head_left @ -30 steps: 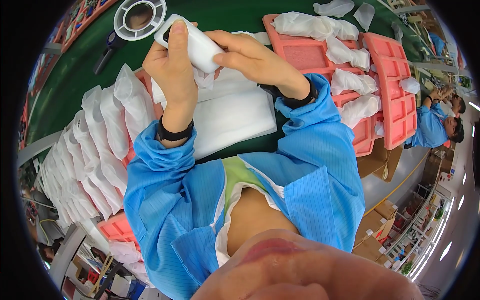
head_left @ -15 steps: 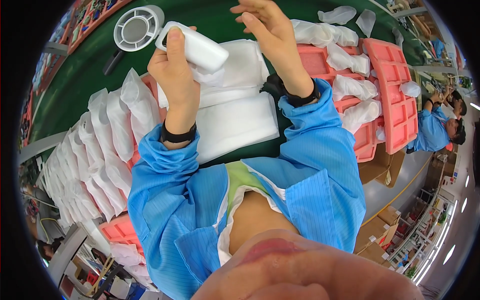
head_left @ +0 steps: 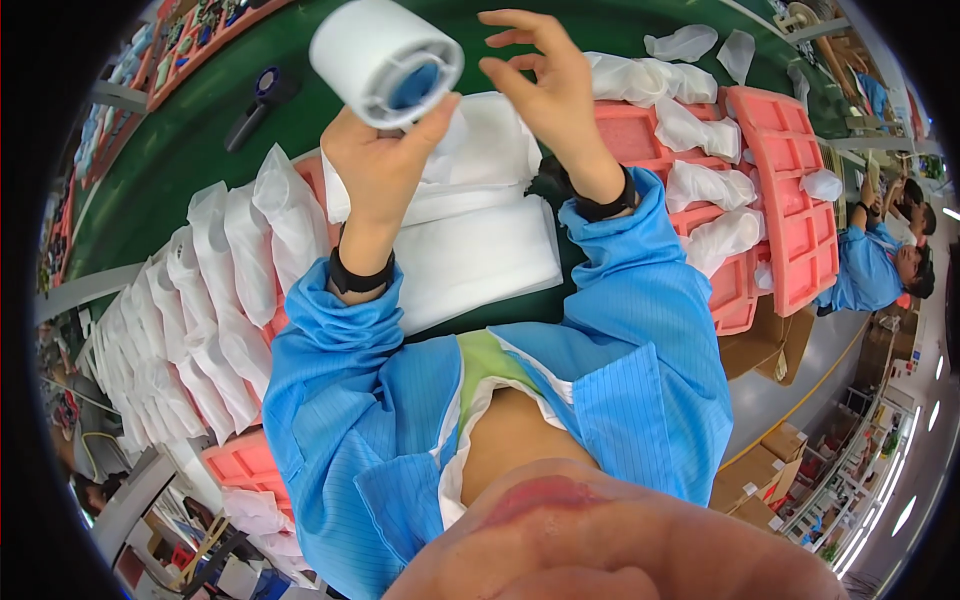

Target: Packaging small electronic components into protective bags and organizing them into trays on a production floor.

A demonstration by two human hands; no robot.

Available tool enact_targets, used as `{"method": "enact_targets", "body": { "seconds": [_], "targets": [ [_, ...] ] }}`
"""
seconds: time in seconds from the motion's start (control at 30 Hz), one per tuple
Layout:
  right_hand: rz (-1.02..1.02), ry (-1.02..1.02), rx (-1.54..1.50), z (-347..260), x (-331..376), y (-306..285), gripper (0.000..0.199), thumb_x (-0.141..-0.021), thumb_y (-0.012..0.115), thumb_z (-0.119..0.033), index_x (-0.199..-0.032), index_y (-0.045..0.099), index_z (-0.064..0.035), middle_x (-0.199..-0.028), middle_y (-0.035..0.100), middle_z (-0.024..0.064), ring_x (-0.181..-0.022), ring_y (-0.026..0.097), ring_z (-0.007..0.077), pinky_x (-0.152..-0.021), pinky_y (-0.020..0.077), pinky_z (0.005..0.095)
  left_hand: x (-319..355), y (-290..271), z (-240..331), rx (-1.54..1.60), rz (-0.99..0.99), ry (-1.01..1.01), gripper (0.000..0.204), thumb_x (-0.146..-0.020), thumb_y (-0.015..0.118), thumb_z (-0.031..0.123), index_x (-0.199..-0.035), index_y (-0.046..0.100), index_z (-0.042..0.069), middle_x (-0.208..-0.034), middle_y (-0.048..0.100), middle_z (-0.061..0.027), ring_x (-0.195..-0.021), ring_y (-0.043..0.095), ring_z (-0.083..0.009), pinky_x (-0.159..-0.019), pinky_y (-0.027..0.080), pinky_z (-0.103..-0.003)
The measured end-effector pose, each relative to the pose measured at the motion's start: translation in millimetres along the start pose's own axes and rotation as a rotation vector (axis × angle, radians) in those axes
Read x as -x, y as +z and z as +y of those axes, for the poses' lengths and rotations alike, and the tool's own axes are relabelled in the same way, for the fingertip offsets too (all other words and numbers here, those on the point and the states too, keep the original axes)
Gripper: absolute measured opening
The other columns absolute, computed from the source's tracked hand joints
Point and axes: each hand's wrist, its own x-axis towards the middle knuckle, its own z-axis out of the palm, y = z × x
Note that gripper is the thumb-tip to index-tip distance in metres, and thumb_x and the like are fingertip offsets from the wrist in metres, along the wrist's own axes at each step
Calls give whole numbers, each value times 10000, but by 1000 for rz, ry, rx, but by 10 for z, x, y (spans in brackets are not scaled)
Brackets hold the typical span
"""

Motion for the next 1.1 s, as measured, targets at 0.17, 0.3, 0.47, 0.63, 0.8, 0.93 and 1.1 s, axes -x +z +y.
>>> {"method": "enact_targets", "body": {
  "seconds": [0.17,0.3,0.47,0.63,0.8,0.93,1.1],
  "targets": [
    [-52,-17,-107,-249,-130,-215,499,-751,481,168,-1218,517,-3,-1120,574,96,-906,550,117,-729,447,210,-42,-41,-50,-345,-237,305,268,-638,821,129,-815,667,-2,-653,611,-58,-518,530,-129,-483,408,-241],
    [-107,-741,203,-222,-265,-407,437,-721,588,86,-1148,545,1,-1050,607,93,-866,579,141,-726,464,240,-21,10,-86,-325,-321,304,274,-612,817,121,-804,662,2,-630,572,-80,-503,512,-165,-457,373,-251],
    [-194,-691,316,-409,-159,-405,353,-674,661,58,-1007,655,-61,-1197,600,122,-1002,618,267,-760,523,327,10,8,-146,-267,-429,226,288,-612,820,130,-814,665,-5,-653,589,-77,-520,526,-177,-464,381,-265],
    [-382,-693,425,-399,-148,-508,278,-727,742,-31,-977,624,-53,-1075,645,136,-944,650,249,-801,513,313,-17,54,-45,-252,-619,123,285,-646,804,122,-873,685,-3,-693,607,-84,-579,557,-185,-519,420,-276],
    [-355,-143,248,-215,-80,-607,458,-569,736,-19,-1000,590,-67,-1053,652,104,-950,644,286,-776,524,345,-64,-27,-94,-146,-401,-39,182,-793,714,104,-946,696,6,-716,616,-30,-624,541,-116,-564,413,-247],
    [-110,-74,271,-180,-167,-652,532,-560,795,-127,-1039,576,-59,-968,656,118,-878,662,289,-752,527,332,-169,-126,-103,-51,-178,-225,166,-889,622,98,-1024,685,24,-749,593,26,-653,496,-60,-590,396,-212],
    [53,46,176,-355,-166,-635,447,-656,690,-31,-1080,550,-17,-947,625,90,-857,612,189,-756,477,285,-188,-158,-115,90,-106,-292,220,-923,578,98,-1124,649,47,-830,567,38,-712,464,-37,-644,383,-175]
  ]
}}
